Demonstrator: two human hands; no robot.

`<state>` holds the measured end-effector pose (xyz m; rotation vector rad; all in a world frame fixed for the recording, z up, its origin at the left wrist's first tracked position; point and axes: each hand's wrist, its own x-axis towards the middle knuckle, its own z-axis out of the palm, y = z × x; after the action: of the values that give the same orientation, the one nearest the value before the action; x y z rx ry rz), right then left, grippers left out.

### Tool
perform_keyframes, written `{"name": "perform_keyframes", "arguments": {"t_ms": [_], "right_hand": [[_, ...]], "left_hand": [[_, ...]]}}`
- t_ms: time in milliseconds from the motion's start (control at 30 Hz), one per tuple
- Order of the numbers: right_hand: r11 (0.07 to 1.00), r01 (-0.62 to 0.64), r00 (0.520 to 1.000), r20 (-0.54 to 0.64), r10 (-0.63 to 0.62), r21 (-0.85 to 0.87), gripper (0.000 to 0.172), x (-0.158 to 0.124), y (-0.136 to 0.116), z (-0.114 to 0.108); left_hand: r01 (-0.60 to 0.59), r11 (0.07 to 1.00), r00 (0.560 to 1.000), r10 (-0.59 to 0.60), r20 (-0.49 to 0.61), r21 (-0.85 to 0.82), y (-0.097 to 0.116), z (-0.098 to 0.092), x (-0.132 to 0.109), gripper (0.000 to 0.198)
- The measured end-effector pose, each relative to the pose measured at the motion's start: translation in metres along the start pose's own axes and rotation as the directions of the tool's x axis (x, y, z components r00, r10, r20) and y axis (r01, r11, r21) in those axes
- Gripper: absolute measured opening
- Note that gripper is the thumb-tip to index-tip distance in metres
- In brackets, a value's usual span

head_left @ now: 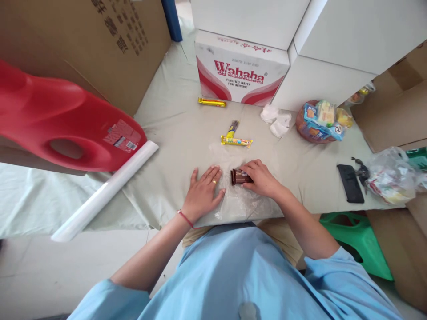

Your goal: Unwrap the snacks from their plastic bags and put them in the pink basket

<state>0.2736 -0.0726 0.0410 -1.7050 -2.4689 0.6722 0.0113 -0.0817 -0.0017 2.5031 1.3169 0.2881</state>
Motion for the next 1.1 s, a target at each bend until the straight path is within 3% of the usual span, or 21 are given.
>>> {"name": "perform_keyframes", "arguments": {"t_ms": [267, 367, 500, 633, 667, 767, 867, 933, 1100], "right_hand": [[0.999, -0.019, 1.000, 0.010, 0.019, -0.050, 0.050, 0.000, -0.002, 0.003], [1.000, 0.007, 0.997, -0.080, -0.007, 0.006, 0.060, -0.010, 0.005, 0.002], [0.976, 0.147, 0.959, -0.265, -0.101, 0.160, 0.063, -0.061, 0.023, -0.002], [0.958, 0.182, 0.954, -0.276, -0.117, 0.222, 0.073, -0.131, 0.038, 0.020], [0.963, 0.164, 0.953, -0.288, -0.099, 0.212, 0.070, -0.144, 0.041, 0.030], [0.978, 0.117, 0.942, -0.332, -0.054, 0.173, 0.039, -0.164, 0.047, 0.061], [0.969, 0.154, 0.935, -0.345, -0.080, 0.193, 0.019, -0.159, 0.051, 0.072], [0.940, 0.216, 0.930, -0.350, -0.115, 0.264, 0.016, -0.149, 0.053, 0.062], [0.849, 0.211, 0.947, -0.316, -0.055, 0.485, 0.019, -0.116, 0.059, 0.003]], "left_hand": [[-0.007, 1.000, 1.000, 0.007, 0.008, -0.003, -0.002, 0.000, 0.000, 0.066], [-0.024, 1.000, 1.000, 0.024, 0.011, -0.013, -0.006, 0.000, -0.002, 0.064], [-0.102, 0.993, 0.992, 0.106, 0.068, -0.054, -0.024, -0.005, -0.008, 0.055], [-0.243, 0.958, 0.950, 0.268, 0.163, -0.155, -0.049, -0.014, -0.016, 0.060], [-0.270, 0.945, 0.937, 0.302, 0.176, -0.183, -0.053, -0.016, -0.018, 0.063], [-0.294, 0.928, 0.924, 0.336, 0.179, -0.227, -0.058, -0.019, -0.020, 0.064], [-0.260, 0.939, 0.943, 0.297, 0.150, -0.224, -0.052, -0.017, -0.018, 0.045], [-0.209, 0.950, 0.963, 0.241, 0.122, -0.233, -0.046, -0.015, -0.013, 0.030], [-0.062, 0.914, 0.995, 0.087, 0.044, -0.400, -0.042, -0.016, 0.004, 0.029]]}}
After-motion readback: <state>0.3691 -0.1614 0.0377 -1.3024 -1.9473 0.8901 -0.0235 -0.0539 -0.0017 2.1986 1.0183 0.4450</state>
